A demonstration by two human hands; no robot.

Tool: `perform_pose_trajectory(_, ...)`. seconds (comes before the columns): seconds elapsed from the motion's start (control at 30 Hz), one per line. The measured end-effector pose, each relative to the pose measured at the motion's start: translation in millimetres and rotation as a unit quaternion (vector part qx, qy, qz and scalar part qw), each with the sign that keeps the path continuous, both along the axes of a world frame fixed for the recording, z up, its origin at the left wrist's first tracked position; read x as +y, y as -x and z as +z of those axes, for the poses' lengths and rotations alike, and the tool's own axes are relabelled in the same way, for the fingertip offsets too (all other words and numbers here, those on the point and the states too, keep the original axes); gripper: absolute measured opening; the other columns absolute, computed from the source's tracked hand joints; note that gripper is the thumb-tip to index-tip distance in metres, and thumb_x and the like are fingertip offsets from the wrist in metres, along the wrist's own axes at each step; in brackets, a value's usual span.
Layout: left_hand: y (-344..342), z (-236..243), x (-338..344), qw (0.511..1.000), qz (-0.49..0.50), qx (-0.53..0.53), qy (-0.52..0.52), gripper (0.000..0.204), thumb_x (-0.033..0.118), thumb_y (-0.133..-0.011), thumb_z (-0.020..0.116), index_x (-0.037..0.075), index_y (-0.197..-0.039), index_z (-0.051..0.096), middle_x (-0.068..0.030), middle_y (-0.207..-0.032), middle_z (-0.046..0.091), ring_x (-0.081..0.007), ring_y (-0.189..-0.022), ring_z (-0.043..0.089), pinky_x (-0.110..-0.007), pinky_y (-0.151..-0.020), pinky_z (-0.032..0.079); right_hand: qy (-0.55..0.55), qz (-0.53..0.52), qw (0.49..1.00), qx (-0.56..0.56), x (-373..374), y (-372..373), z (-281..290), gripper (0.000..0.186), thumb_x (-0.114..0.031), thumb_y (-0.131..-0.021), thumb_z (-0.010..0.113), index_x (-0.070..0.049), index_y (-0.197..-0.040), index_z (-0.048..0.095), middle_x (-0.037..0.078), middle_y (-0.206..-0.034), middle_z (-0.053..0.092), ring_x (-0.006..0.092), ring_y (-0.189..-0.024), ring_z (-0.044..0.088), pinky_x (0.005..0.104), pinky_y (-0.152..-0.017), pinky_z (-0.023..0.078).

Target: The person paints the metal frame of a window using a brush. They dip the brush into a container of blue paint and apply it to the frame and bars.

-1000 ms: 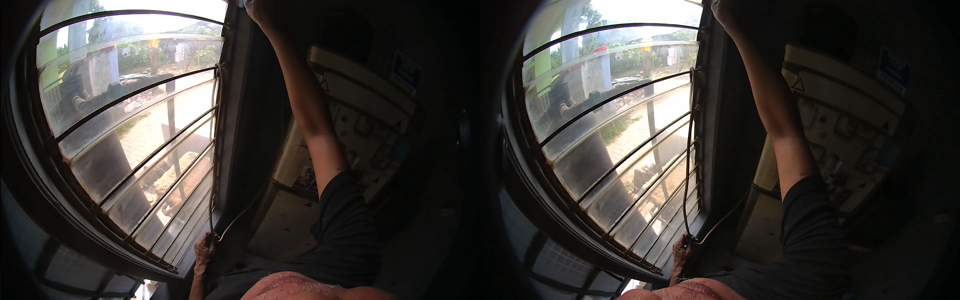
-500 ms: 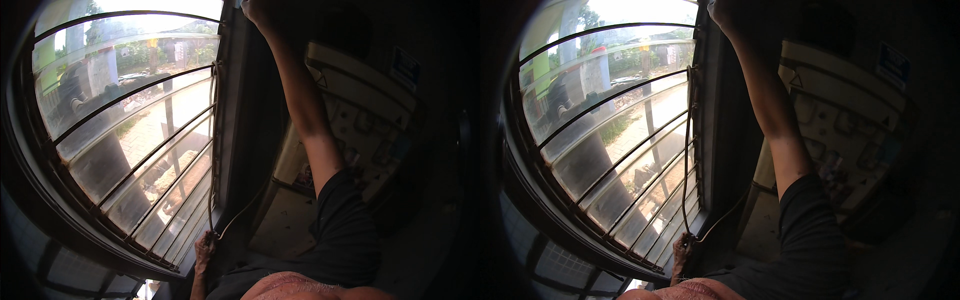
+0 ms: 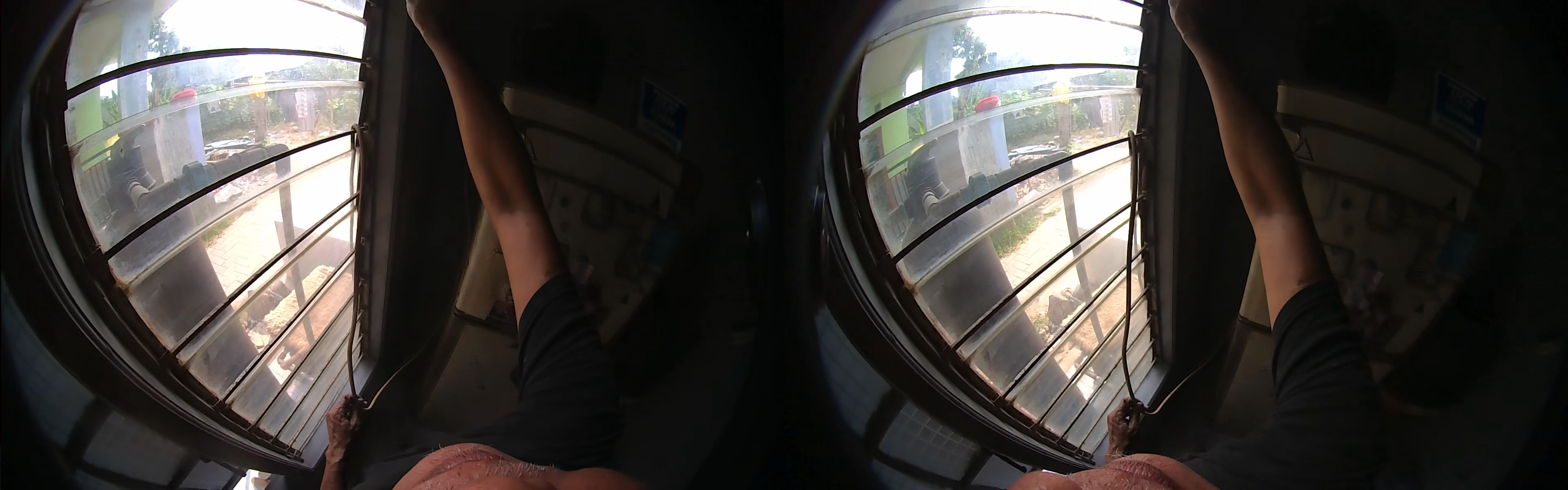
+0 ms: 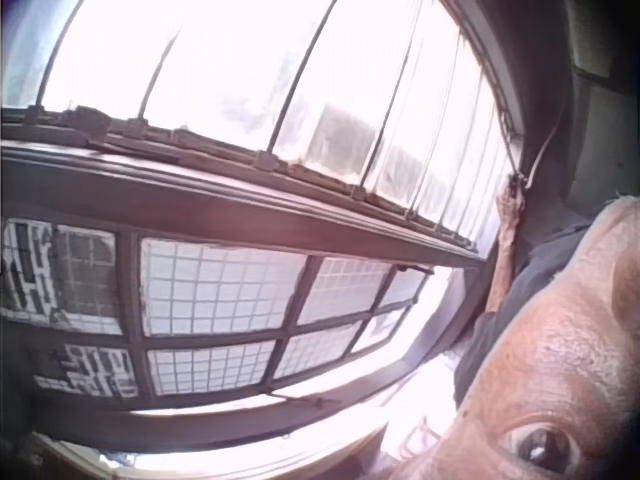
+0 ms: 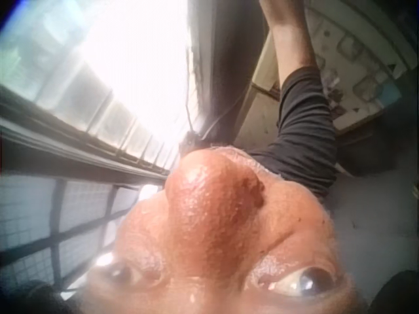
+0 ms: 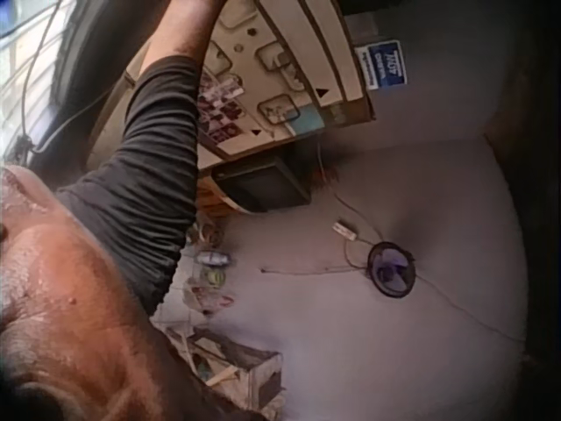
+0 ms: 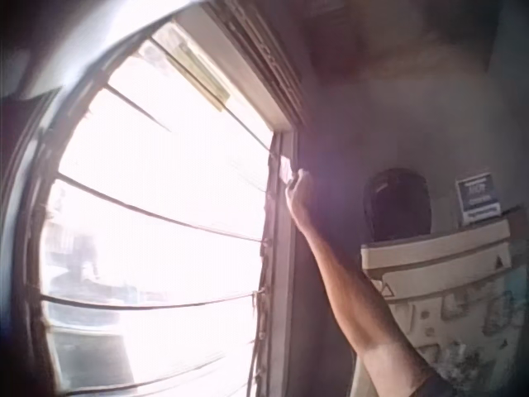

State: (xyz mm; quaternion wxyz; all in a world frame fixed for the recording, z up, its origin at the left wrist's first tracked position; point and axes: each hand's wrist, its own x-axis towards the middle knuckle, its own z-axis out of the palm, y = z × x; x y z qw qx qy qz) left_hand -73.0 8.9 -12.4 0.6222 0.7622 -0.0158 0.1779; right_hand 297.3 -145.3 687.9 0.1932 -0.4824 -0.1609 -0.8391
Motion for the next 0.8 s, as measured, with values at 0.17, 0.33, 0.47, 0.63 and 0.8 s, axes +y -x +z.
perform_pose_trajectory(0.17, -5, -5, 2, 1.000, 0.025, 0.008, -0.017, 0.010, 0.009, -0.096, 0.062, 0.002, -0.091, 0.065, -0.0075, -0.079, 0.072, -0.0113, -0.076, 0.067, -0.026, -0.069, 0.052, -0.010, 0.005, 0.999, -0.038, 2, -8, 57, 0.022, -0.017, -0.086, 0.063, -0.004, -0.104, 0.062, 0.022, -0.095, 0.065, 0.0421, -0.091, 0.061, 0.0497, -0.079, 0.048)
perform_pose_trajectory(0.33, -10, -22, 3, 0.999, 0.044, -0.003, 0.010, 0.009, 0.009, -0.095, 0.063, 0.001, -0.092, 0.067, -0.0093, -0.080, 0.072, -0.0154, -0.073, 0.069, -0.029, -0.067, 0.052, 0.006, 0.010, 1.000, 0.000, 12, -20, 72, 0.025, -0.018, -0.085, 0.064, -0.003, -0.104, 0.062, 0.023, -0.096, 0.065, 0.0421, -0.092, 0.061, 0.0497, -0.080, 0.048)
perform_pose_trajectory(0.47, -9, -15, -2, 0.999, 0.041, -0.025, -0.004, 0.009, 0.009, -0.095, 0.063, 0.001, -0.095, 0.068, -0.0085, -0.079, 0.072, -0.0133, -0.068, 0.066, -0.029, -0.063, 0.050, 0.032, 0.011, 0.999, 0.031, 8, -26, 60, 0.027, -0.019, -0.085, 0.065, -0.001, -0.105, 0.061, 0.024, -0.097, 0.064, 0.0421, -0.093, 0.061, 0.0497, -0.081, 0.048)
perform_pose_trajectory(0.63, -8, -9, -2, 0.999, -0.005, 0.019, 0.043, 0.008, 0.009, -0.093, 0.066, 0.001, -0.096, 0.068, -0.0054, -0.078, 0.071, -0.0066, -0.068, 0.060, -0.025, -0.059, 0.047, 0.068, -0.011, 0.995, 0.074, -6, -14, 14, 0.029, -0.020, -0.084, 0.065, 0.000, -0.105, 0.060, 0.025, -0.098, 0.064, 0.0422, -0.095, 0.061, 0.0497, -0.083, 0.048)
perform_pose_trajectory(0.8, -6, -13, 13, 1.000, 0.025, -0.006, 0.006, 0.008, 0.009, -0.092, 0.067, 0.001, -0.095, 0.067, -0.0084, -0.080, 0.071, -0.0115, -0.069, 0.066, -0.028, -0.062, 0.049, 0.083, -0.002, 0.991, 0.102, 12, 2, -34, 0.032, -0.021, -0.084, 0.066, 0.002, -0.105, 0.060, 0.026, -0.099, 0.063, 0.0422, -0.096, 0.060, 0.0497, -0.084, 0.047)
